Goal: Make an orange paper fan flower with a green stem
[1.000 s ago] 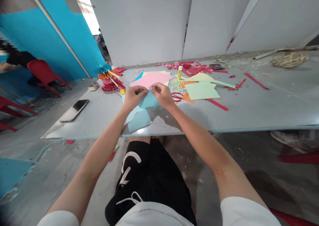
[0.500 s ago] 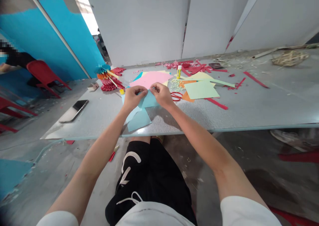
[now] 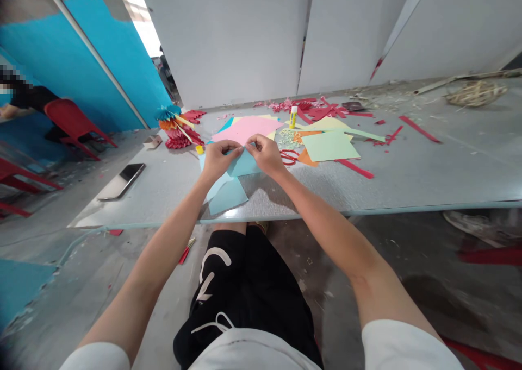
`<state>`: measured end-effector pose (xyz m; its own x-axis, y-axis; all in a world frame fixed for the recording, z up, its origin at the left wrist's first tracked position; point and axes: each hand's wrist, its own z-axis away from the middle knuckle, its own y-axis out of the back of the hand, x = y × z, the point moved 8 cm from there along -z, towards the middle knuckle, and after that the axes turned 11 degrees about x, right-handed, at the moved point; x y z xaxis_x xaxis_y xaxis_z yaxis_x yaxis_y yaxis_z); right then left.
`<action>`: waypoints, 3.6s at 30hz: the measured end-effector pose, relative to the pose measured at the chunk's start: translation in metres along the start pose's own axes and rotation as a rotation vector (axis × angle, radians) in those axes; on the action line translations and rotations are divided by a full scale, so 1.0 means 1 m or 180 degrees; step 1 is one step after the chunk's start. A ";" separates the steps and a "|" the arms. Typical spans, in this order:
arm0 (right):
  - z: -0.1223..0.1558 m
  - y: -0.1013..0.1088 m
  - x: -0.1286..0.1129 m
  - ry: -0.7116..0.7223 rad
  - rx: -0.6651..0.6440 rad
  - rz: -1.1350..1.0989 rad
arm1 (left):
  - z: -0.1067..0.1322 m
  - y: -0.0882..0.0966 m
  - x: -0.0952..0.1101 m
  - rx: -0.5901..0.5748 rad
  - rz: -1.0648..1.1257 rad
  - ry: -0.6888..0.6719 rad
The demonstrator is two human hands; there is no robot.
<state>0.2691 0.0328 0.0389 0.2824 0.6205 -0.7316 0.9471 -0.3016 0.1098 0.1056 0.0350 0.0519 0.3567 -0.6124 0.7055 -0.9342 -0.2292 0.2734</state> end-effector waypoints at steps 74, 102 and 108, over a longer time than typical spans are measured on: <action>-0.014 0.022 0.022 -0.0712 0.0617 -0.0751 | -0.012 0.030 -0.008 0.0763 0.0576 0.0050; -0.002 0.004 -0.026 0.0819 0.0003 0.0634 | 0.000 0.009 0.020 0.0305 -0.0691 -0.0816; -0.009 0.012 -0.011 0.0671 0.0173 0.0781 | -0.006 0.023 0.014 0.0530 -0.0663 -0.0663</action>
<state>0.2789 0.0290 0.0537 0.5320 0.6590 -0.5317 0.8389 -0.4954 0.2255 0.0892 0.0257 0.0714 0.5472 -0.6770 0.4921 -0.8356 -0.4755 0.2750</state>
